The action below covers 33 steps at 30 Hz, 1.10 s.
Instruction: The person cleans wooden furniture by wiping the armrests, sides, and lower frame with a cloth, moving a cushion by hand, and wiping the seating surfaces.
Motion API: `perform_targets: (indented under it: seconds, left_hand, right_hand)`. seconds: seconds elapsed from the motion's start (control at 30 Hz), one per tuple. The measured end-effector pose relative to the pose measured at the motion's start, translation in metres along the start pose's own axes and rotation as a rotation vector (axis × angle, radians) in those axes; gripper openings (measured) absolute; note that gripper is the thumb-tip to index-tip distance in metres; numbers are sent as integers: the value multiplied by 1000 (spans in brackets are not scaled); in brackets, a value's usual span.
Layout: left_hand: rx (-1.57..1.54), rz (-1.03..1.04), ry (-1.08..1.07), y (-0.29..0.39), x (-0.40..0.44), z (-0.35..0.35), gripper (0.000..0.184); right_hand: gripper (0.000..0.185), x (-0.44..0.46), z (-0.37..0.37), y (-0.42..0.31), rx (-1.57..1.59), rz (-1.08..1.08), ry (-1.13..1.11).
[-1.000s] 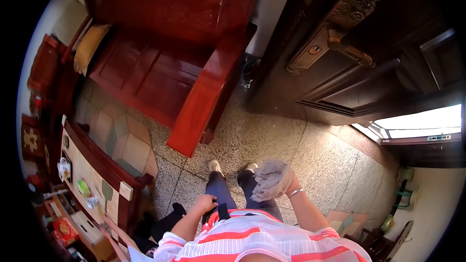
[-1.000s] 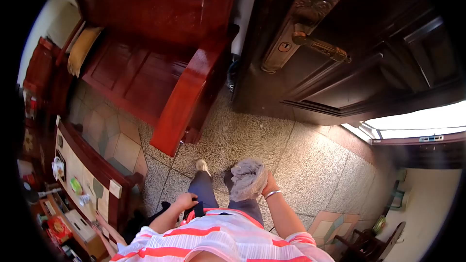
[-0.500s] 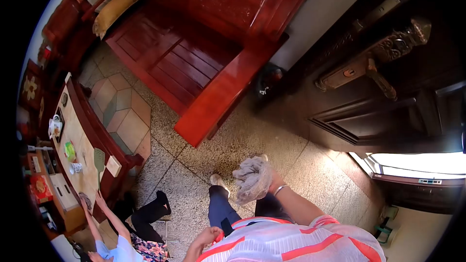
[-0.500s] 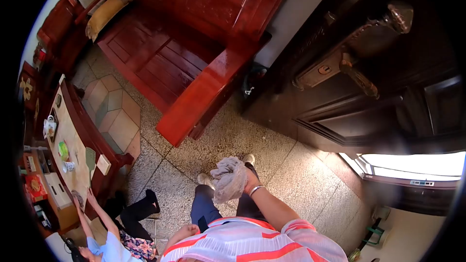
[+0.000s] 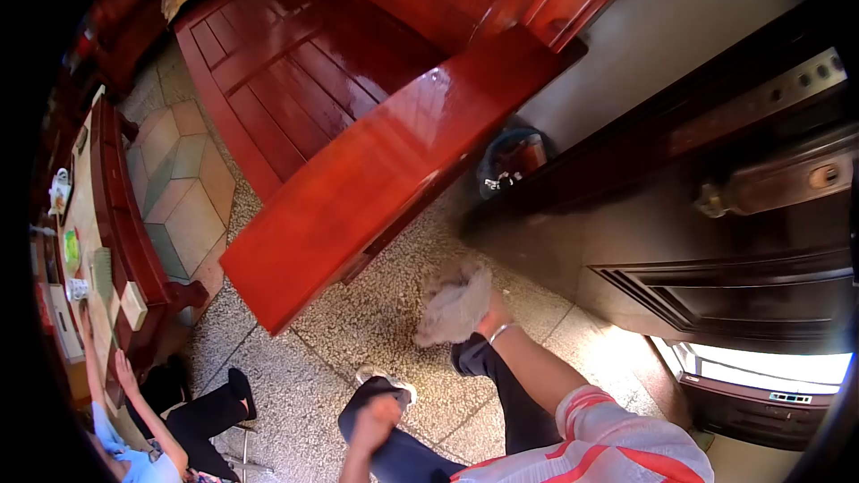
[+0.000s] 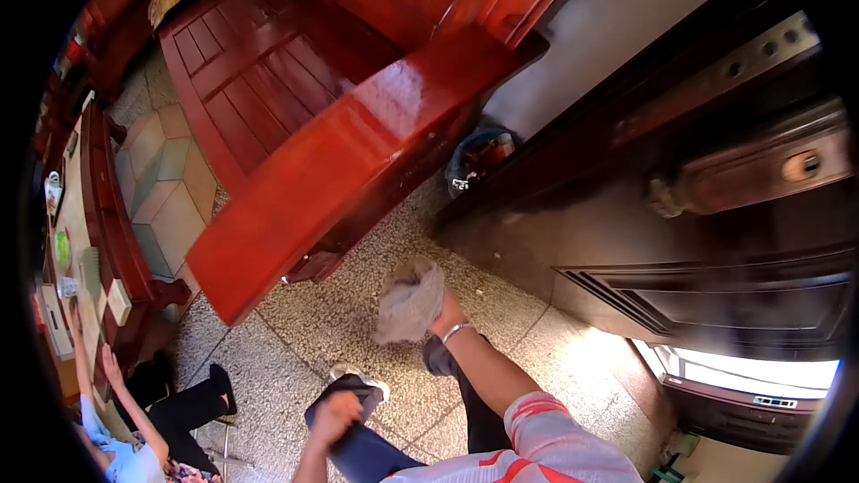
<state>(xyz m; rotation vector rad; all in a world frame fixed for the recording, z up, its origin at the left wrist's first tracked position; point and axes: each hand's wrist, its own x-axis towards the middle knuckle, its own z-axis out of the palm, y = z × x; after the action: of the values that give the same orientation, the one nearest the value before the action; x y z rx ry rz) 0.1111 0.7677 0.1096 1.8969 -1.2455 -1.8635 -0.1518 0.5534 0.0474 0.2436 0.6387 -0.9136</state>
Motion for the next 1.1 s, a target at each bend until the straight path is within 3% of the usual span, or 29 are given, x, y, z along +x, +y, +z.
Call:
perform_targets:
  seconds: [0.03,0.07,0.1,0.13,0.23,0.3,0.33,0.37,0.43,0.47,0.5,0.53,0.63,0.67,0.77,0.8,0.83,0.87,0.9,0.97,1.0,1.03,1.1]
  left_hand:
    - [30,112,152,-4,30,-21,13]
    - [-213,211,491,-59,76,-20,14]
    - [-553,205,509,-21,89,-44,18]
    - [-594,130,554,7,98,-60,21]
    - [-579,295,606,-11,144,-78,20]
    - [-588,345,621,-16,161,-80,21]
    - [-591,370,632,-21,168,-80,21]
    - [-592,418,646,-25,173,-81,21]
    - [-590,516,680,-36,180,-84,20]
    - [-561,451,701,-32,177,-86,19]
    - [-522,517,705,-28,173,-86,19]
    - [-478,580,715,-22,166,-86,19]
    - [-375,636,762,-16,148,-80,17]
    - [-324,647,790,-17,144,-77,17]
    - [-381,633,771,-14,137,-71,18]
    - [-424,622,755,-15,142,-72,19]
    - [-467,617,739,-15,147,-71,19]
    - [-470,594,735,-13,153,-71,20]
    - [-448,611,706,-10,158,-69,19]
    - [-413,648,655,0,168,-61,18]
    - [-434,673,604,2,173,-58,17]
    - [-410,692,586,6,173,-53,17]
    - [-363,722,548,12,168,-45,18]
  right_hand:
    - [36,12,-1,-5,-23,-71,15]
    - [37,20,12,-12,-49,-145,25]
    - [37,34,21,-24,-79,-227,27]
    - [37,52,20,-40,-104,-264,-55]
    - [38,80,53,-76,-212,-403,-372]
    - [34,112,62,-114,-192,-649,-463]
    - [34,126,72,-137,-199,-675,-701]
    - [34,133,87,-152,-111,-785,-371]
    - [31,149,121,-177,-59,-1151,-273]
    - [35,144,147,-179,-12,-1237,20]
    - [40,163,151,-191,-231,-1506,32]
    - [41,187,146,-226,-866,-1624,407]
    - [38,256,130,-260,-1520,-2033,772]
    - [35,251,129,-260,-1514,-1991,654]
    - [33,215,143,-236,-1809,-1625,768]
    - [34,203,147,-219,-1845,-1579,742]
    - [35,186,149,-191,-1815,-1694,596]
    - [34,184,148,-179,-1990,-1682,642]
    - [33,173,147,-157,-2076,-1513,556]
    - [26,151,137,-105,-2220,-1372,302]
    - [21,142,123,-80,-2119,-1652,42]
    - [24,136,113,-70,-2128,-1656,-220]
    - [24,113,113,-75,-2068,-1328,-334]
